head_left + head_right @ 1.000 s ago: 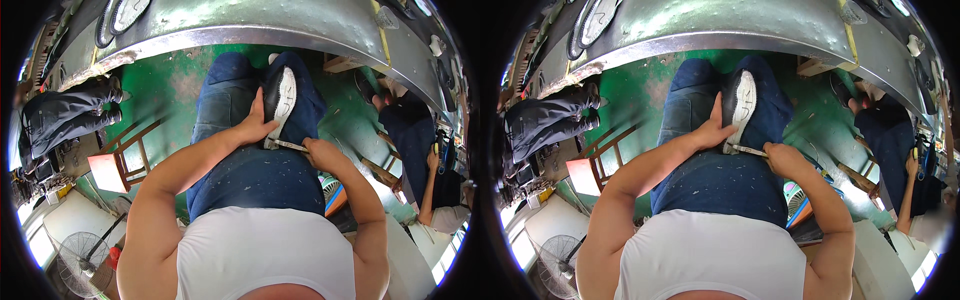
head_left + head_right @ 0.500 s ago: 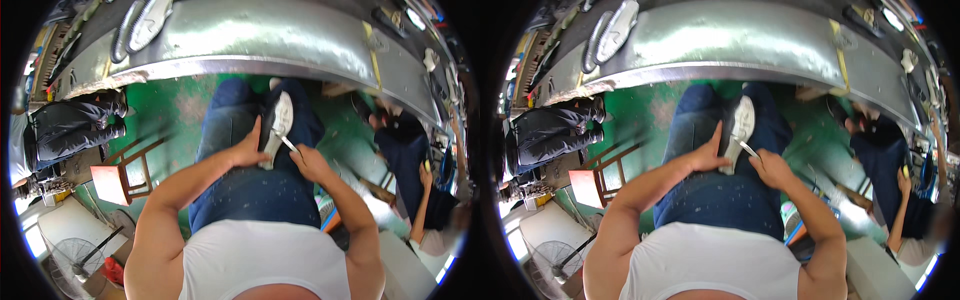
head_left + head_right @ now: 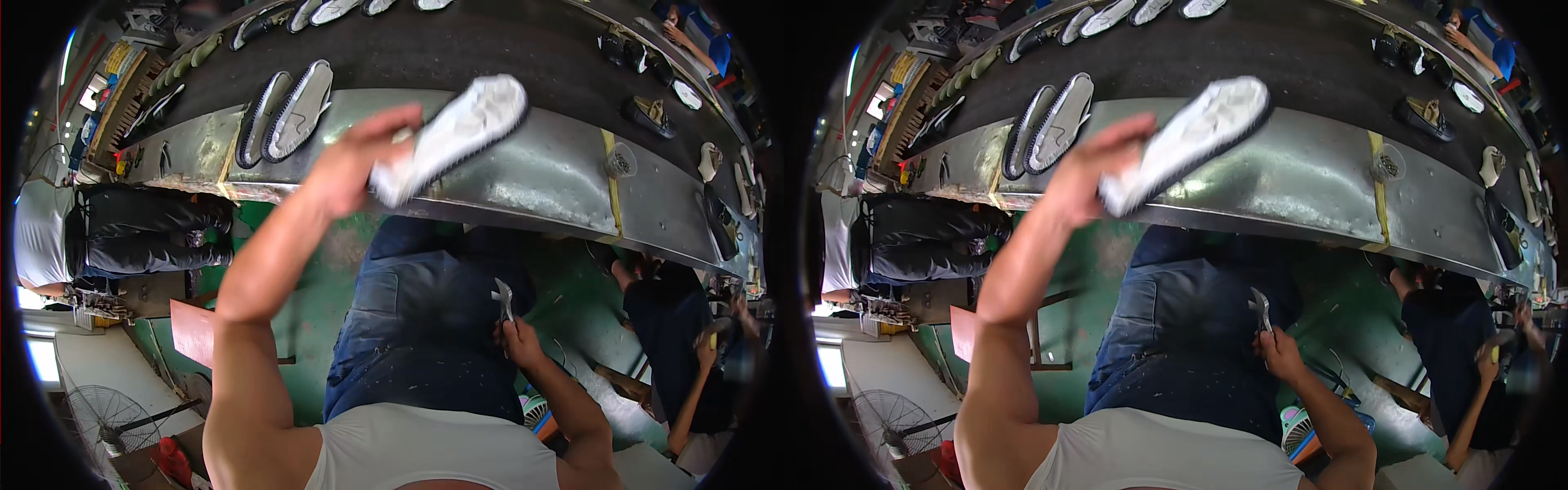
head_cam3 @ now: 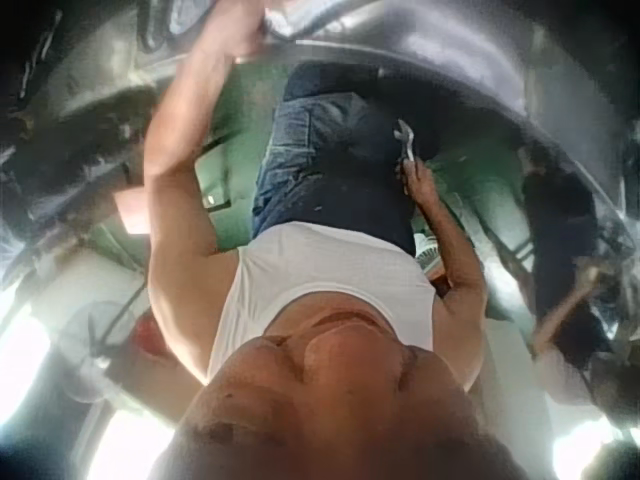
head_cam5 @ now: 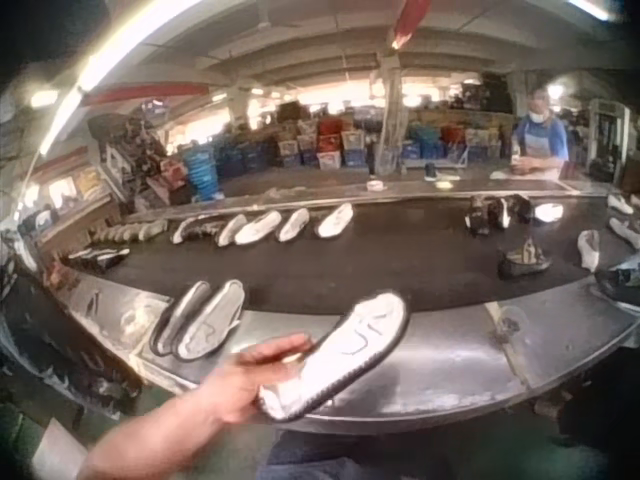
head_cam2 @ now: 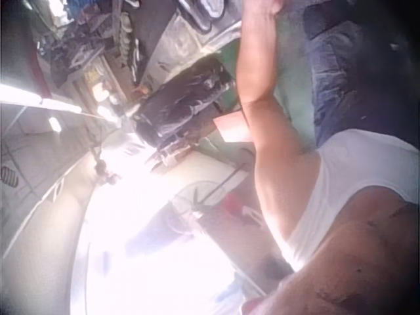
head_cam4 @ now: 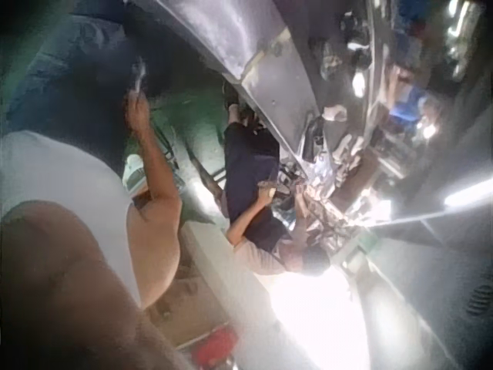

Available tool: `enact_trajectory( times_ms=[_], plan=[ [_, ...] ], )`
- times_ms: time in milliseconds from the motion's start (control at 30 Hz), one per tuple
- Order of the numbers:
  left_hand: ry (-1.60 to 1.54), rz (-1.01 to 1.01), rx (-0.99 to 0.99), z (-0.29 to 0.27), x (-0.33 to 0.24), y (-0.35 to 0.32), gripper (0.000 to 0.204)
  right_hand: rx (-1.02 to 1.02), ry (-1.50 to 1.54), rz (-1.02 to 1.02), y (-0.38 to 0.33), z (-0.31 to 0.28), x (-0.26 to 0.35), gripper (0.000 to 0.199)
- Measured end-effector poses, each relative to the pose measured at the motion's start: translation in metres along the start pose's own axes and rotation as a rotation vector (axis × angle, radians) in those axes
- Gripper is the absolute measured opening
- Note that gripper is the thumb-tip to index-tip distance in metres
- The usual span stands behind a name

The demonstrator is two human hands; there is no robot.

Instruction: The recorder uses pliers and hands to trim or pull excess material from shoe uppers as they move along an assembly line.

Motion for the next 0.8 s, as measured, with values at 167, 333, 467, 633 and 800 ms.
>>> enact_trajectory(
  times_ms=[167,333,467,633,800],
  plan=[
    [1.293,0.405,-0.014,-0.007,-0.043,0.174,0.037,0.048,0.094,-0.022,0.004,0.004,0.007,0.041],
    [2.258,0.121,0.653,-0.021,0.059,0.218,0.032,0.048,0.096,-0.037,0.004,-0.003,0.019,0.039],
    [2.001,0.783,0.173,-0.065,-0.039,0.2,0.034,0.053,0.097,-0.026,0.003,-0.004,0.018,0.039],
    [2.036,-0.313,-0.103,-0.248,-0.078,0.164,0.057,0.104,0.138,-0.018,0.012,-0.002,0.013,0.039],
    [1.613,-0.066,-0.129,-0.237,-0.064,0.134,0.071,0.091,0.125,-0.015,0.014,0.001,0.012,0.039]
  ],
)
Point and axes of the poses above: each hand's wrist, its own y-axis towards the middle knuckle, its own z-axis out of the palm, x = y × z, the point moved 10 cm from there along y, towards the middle knuckle, and after that the axes turned 13 degrees about z, right-handed, at the moved point
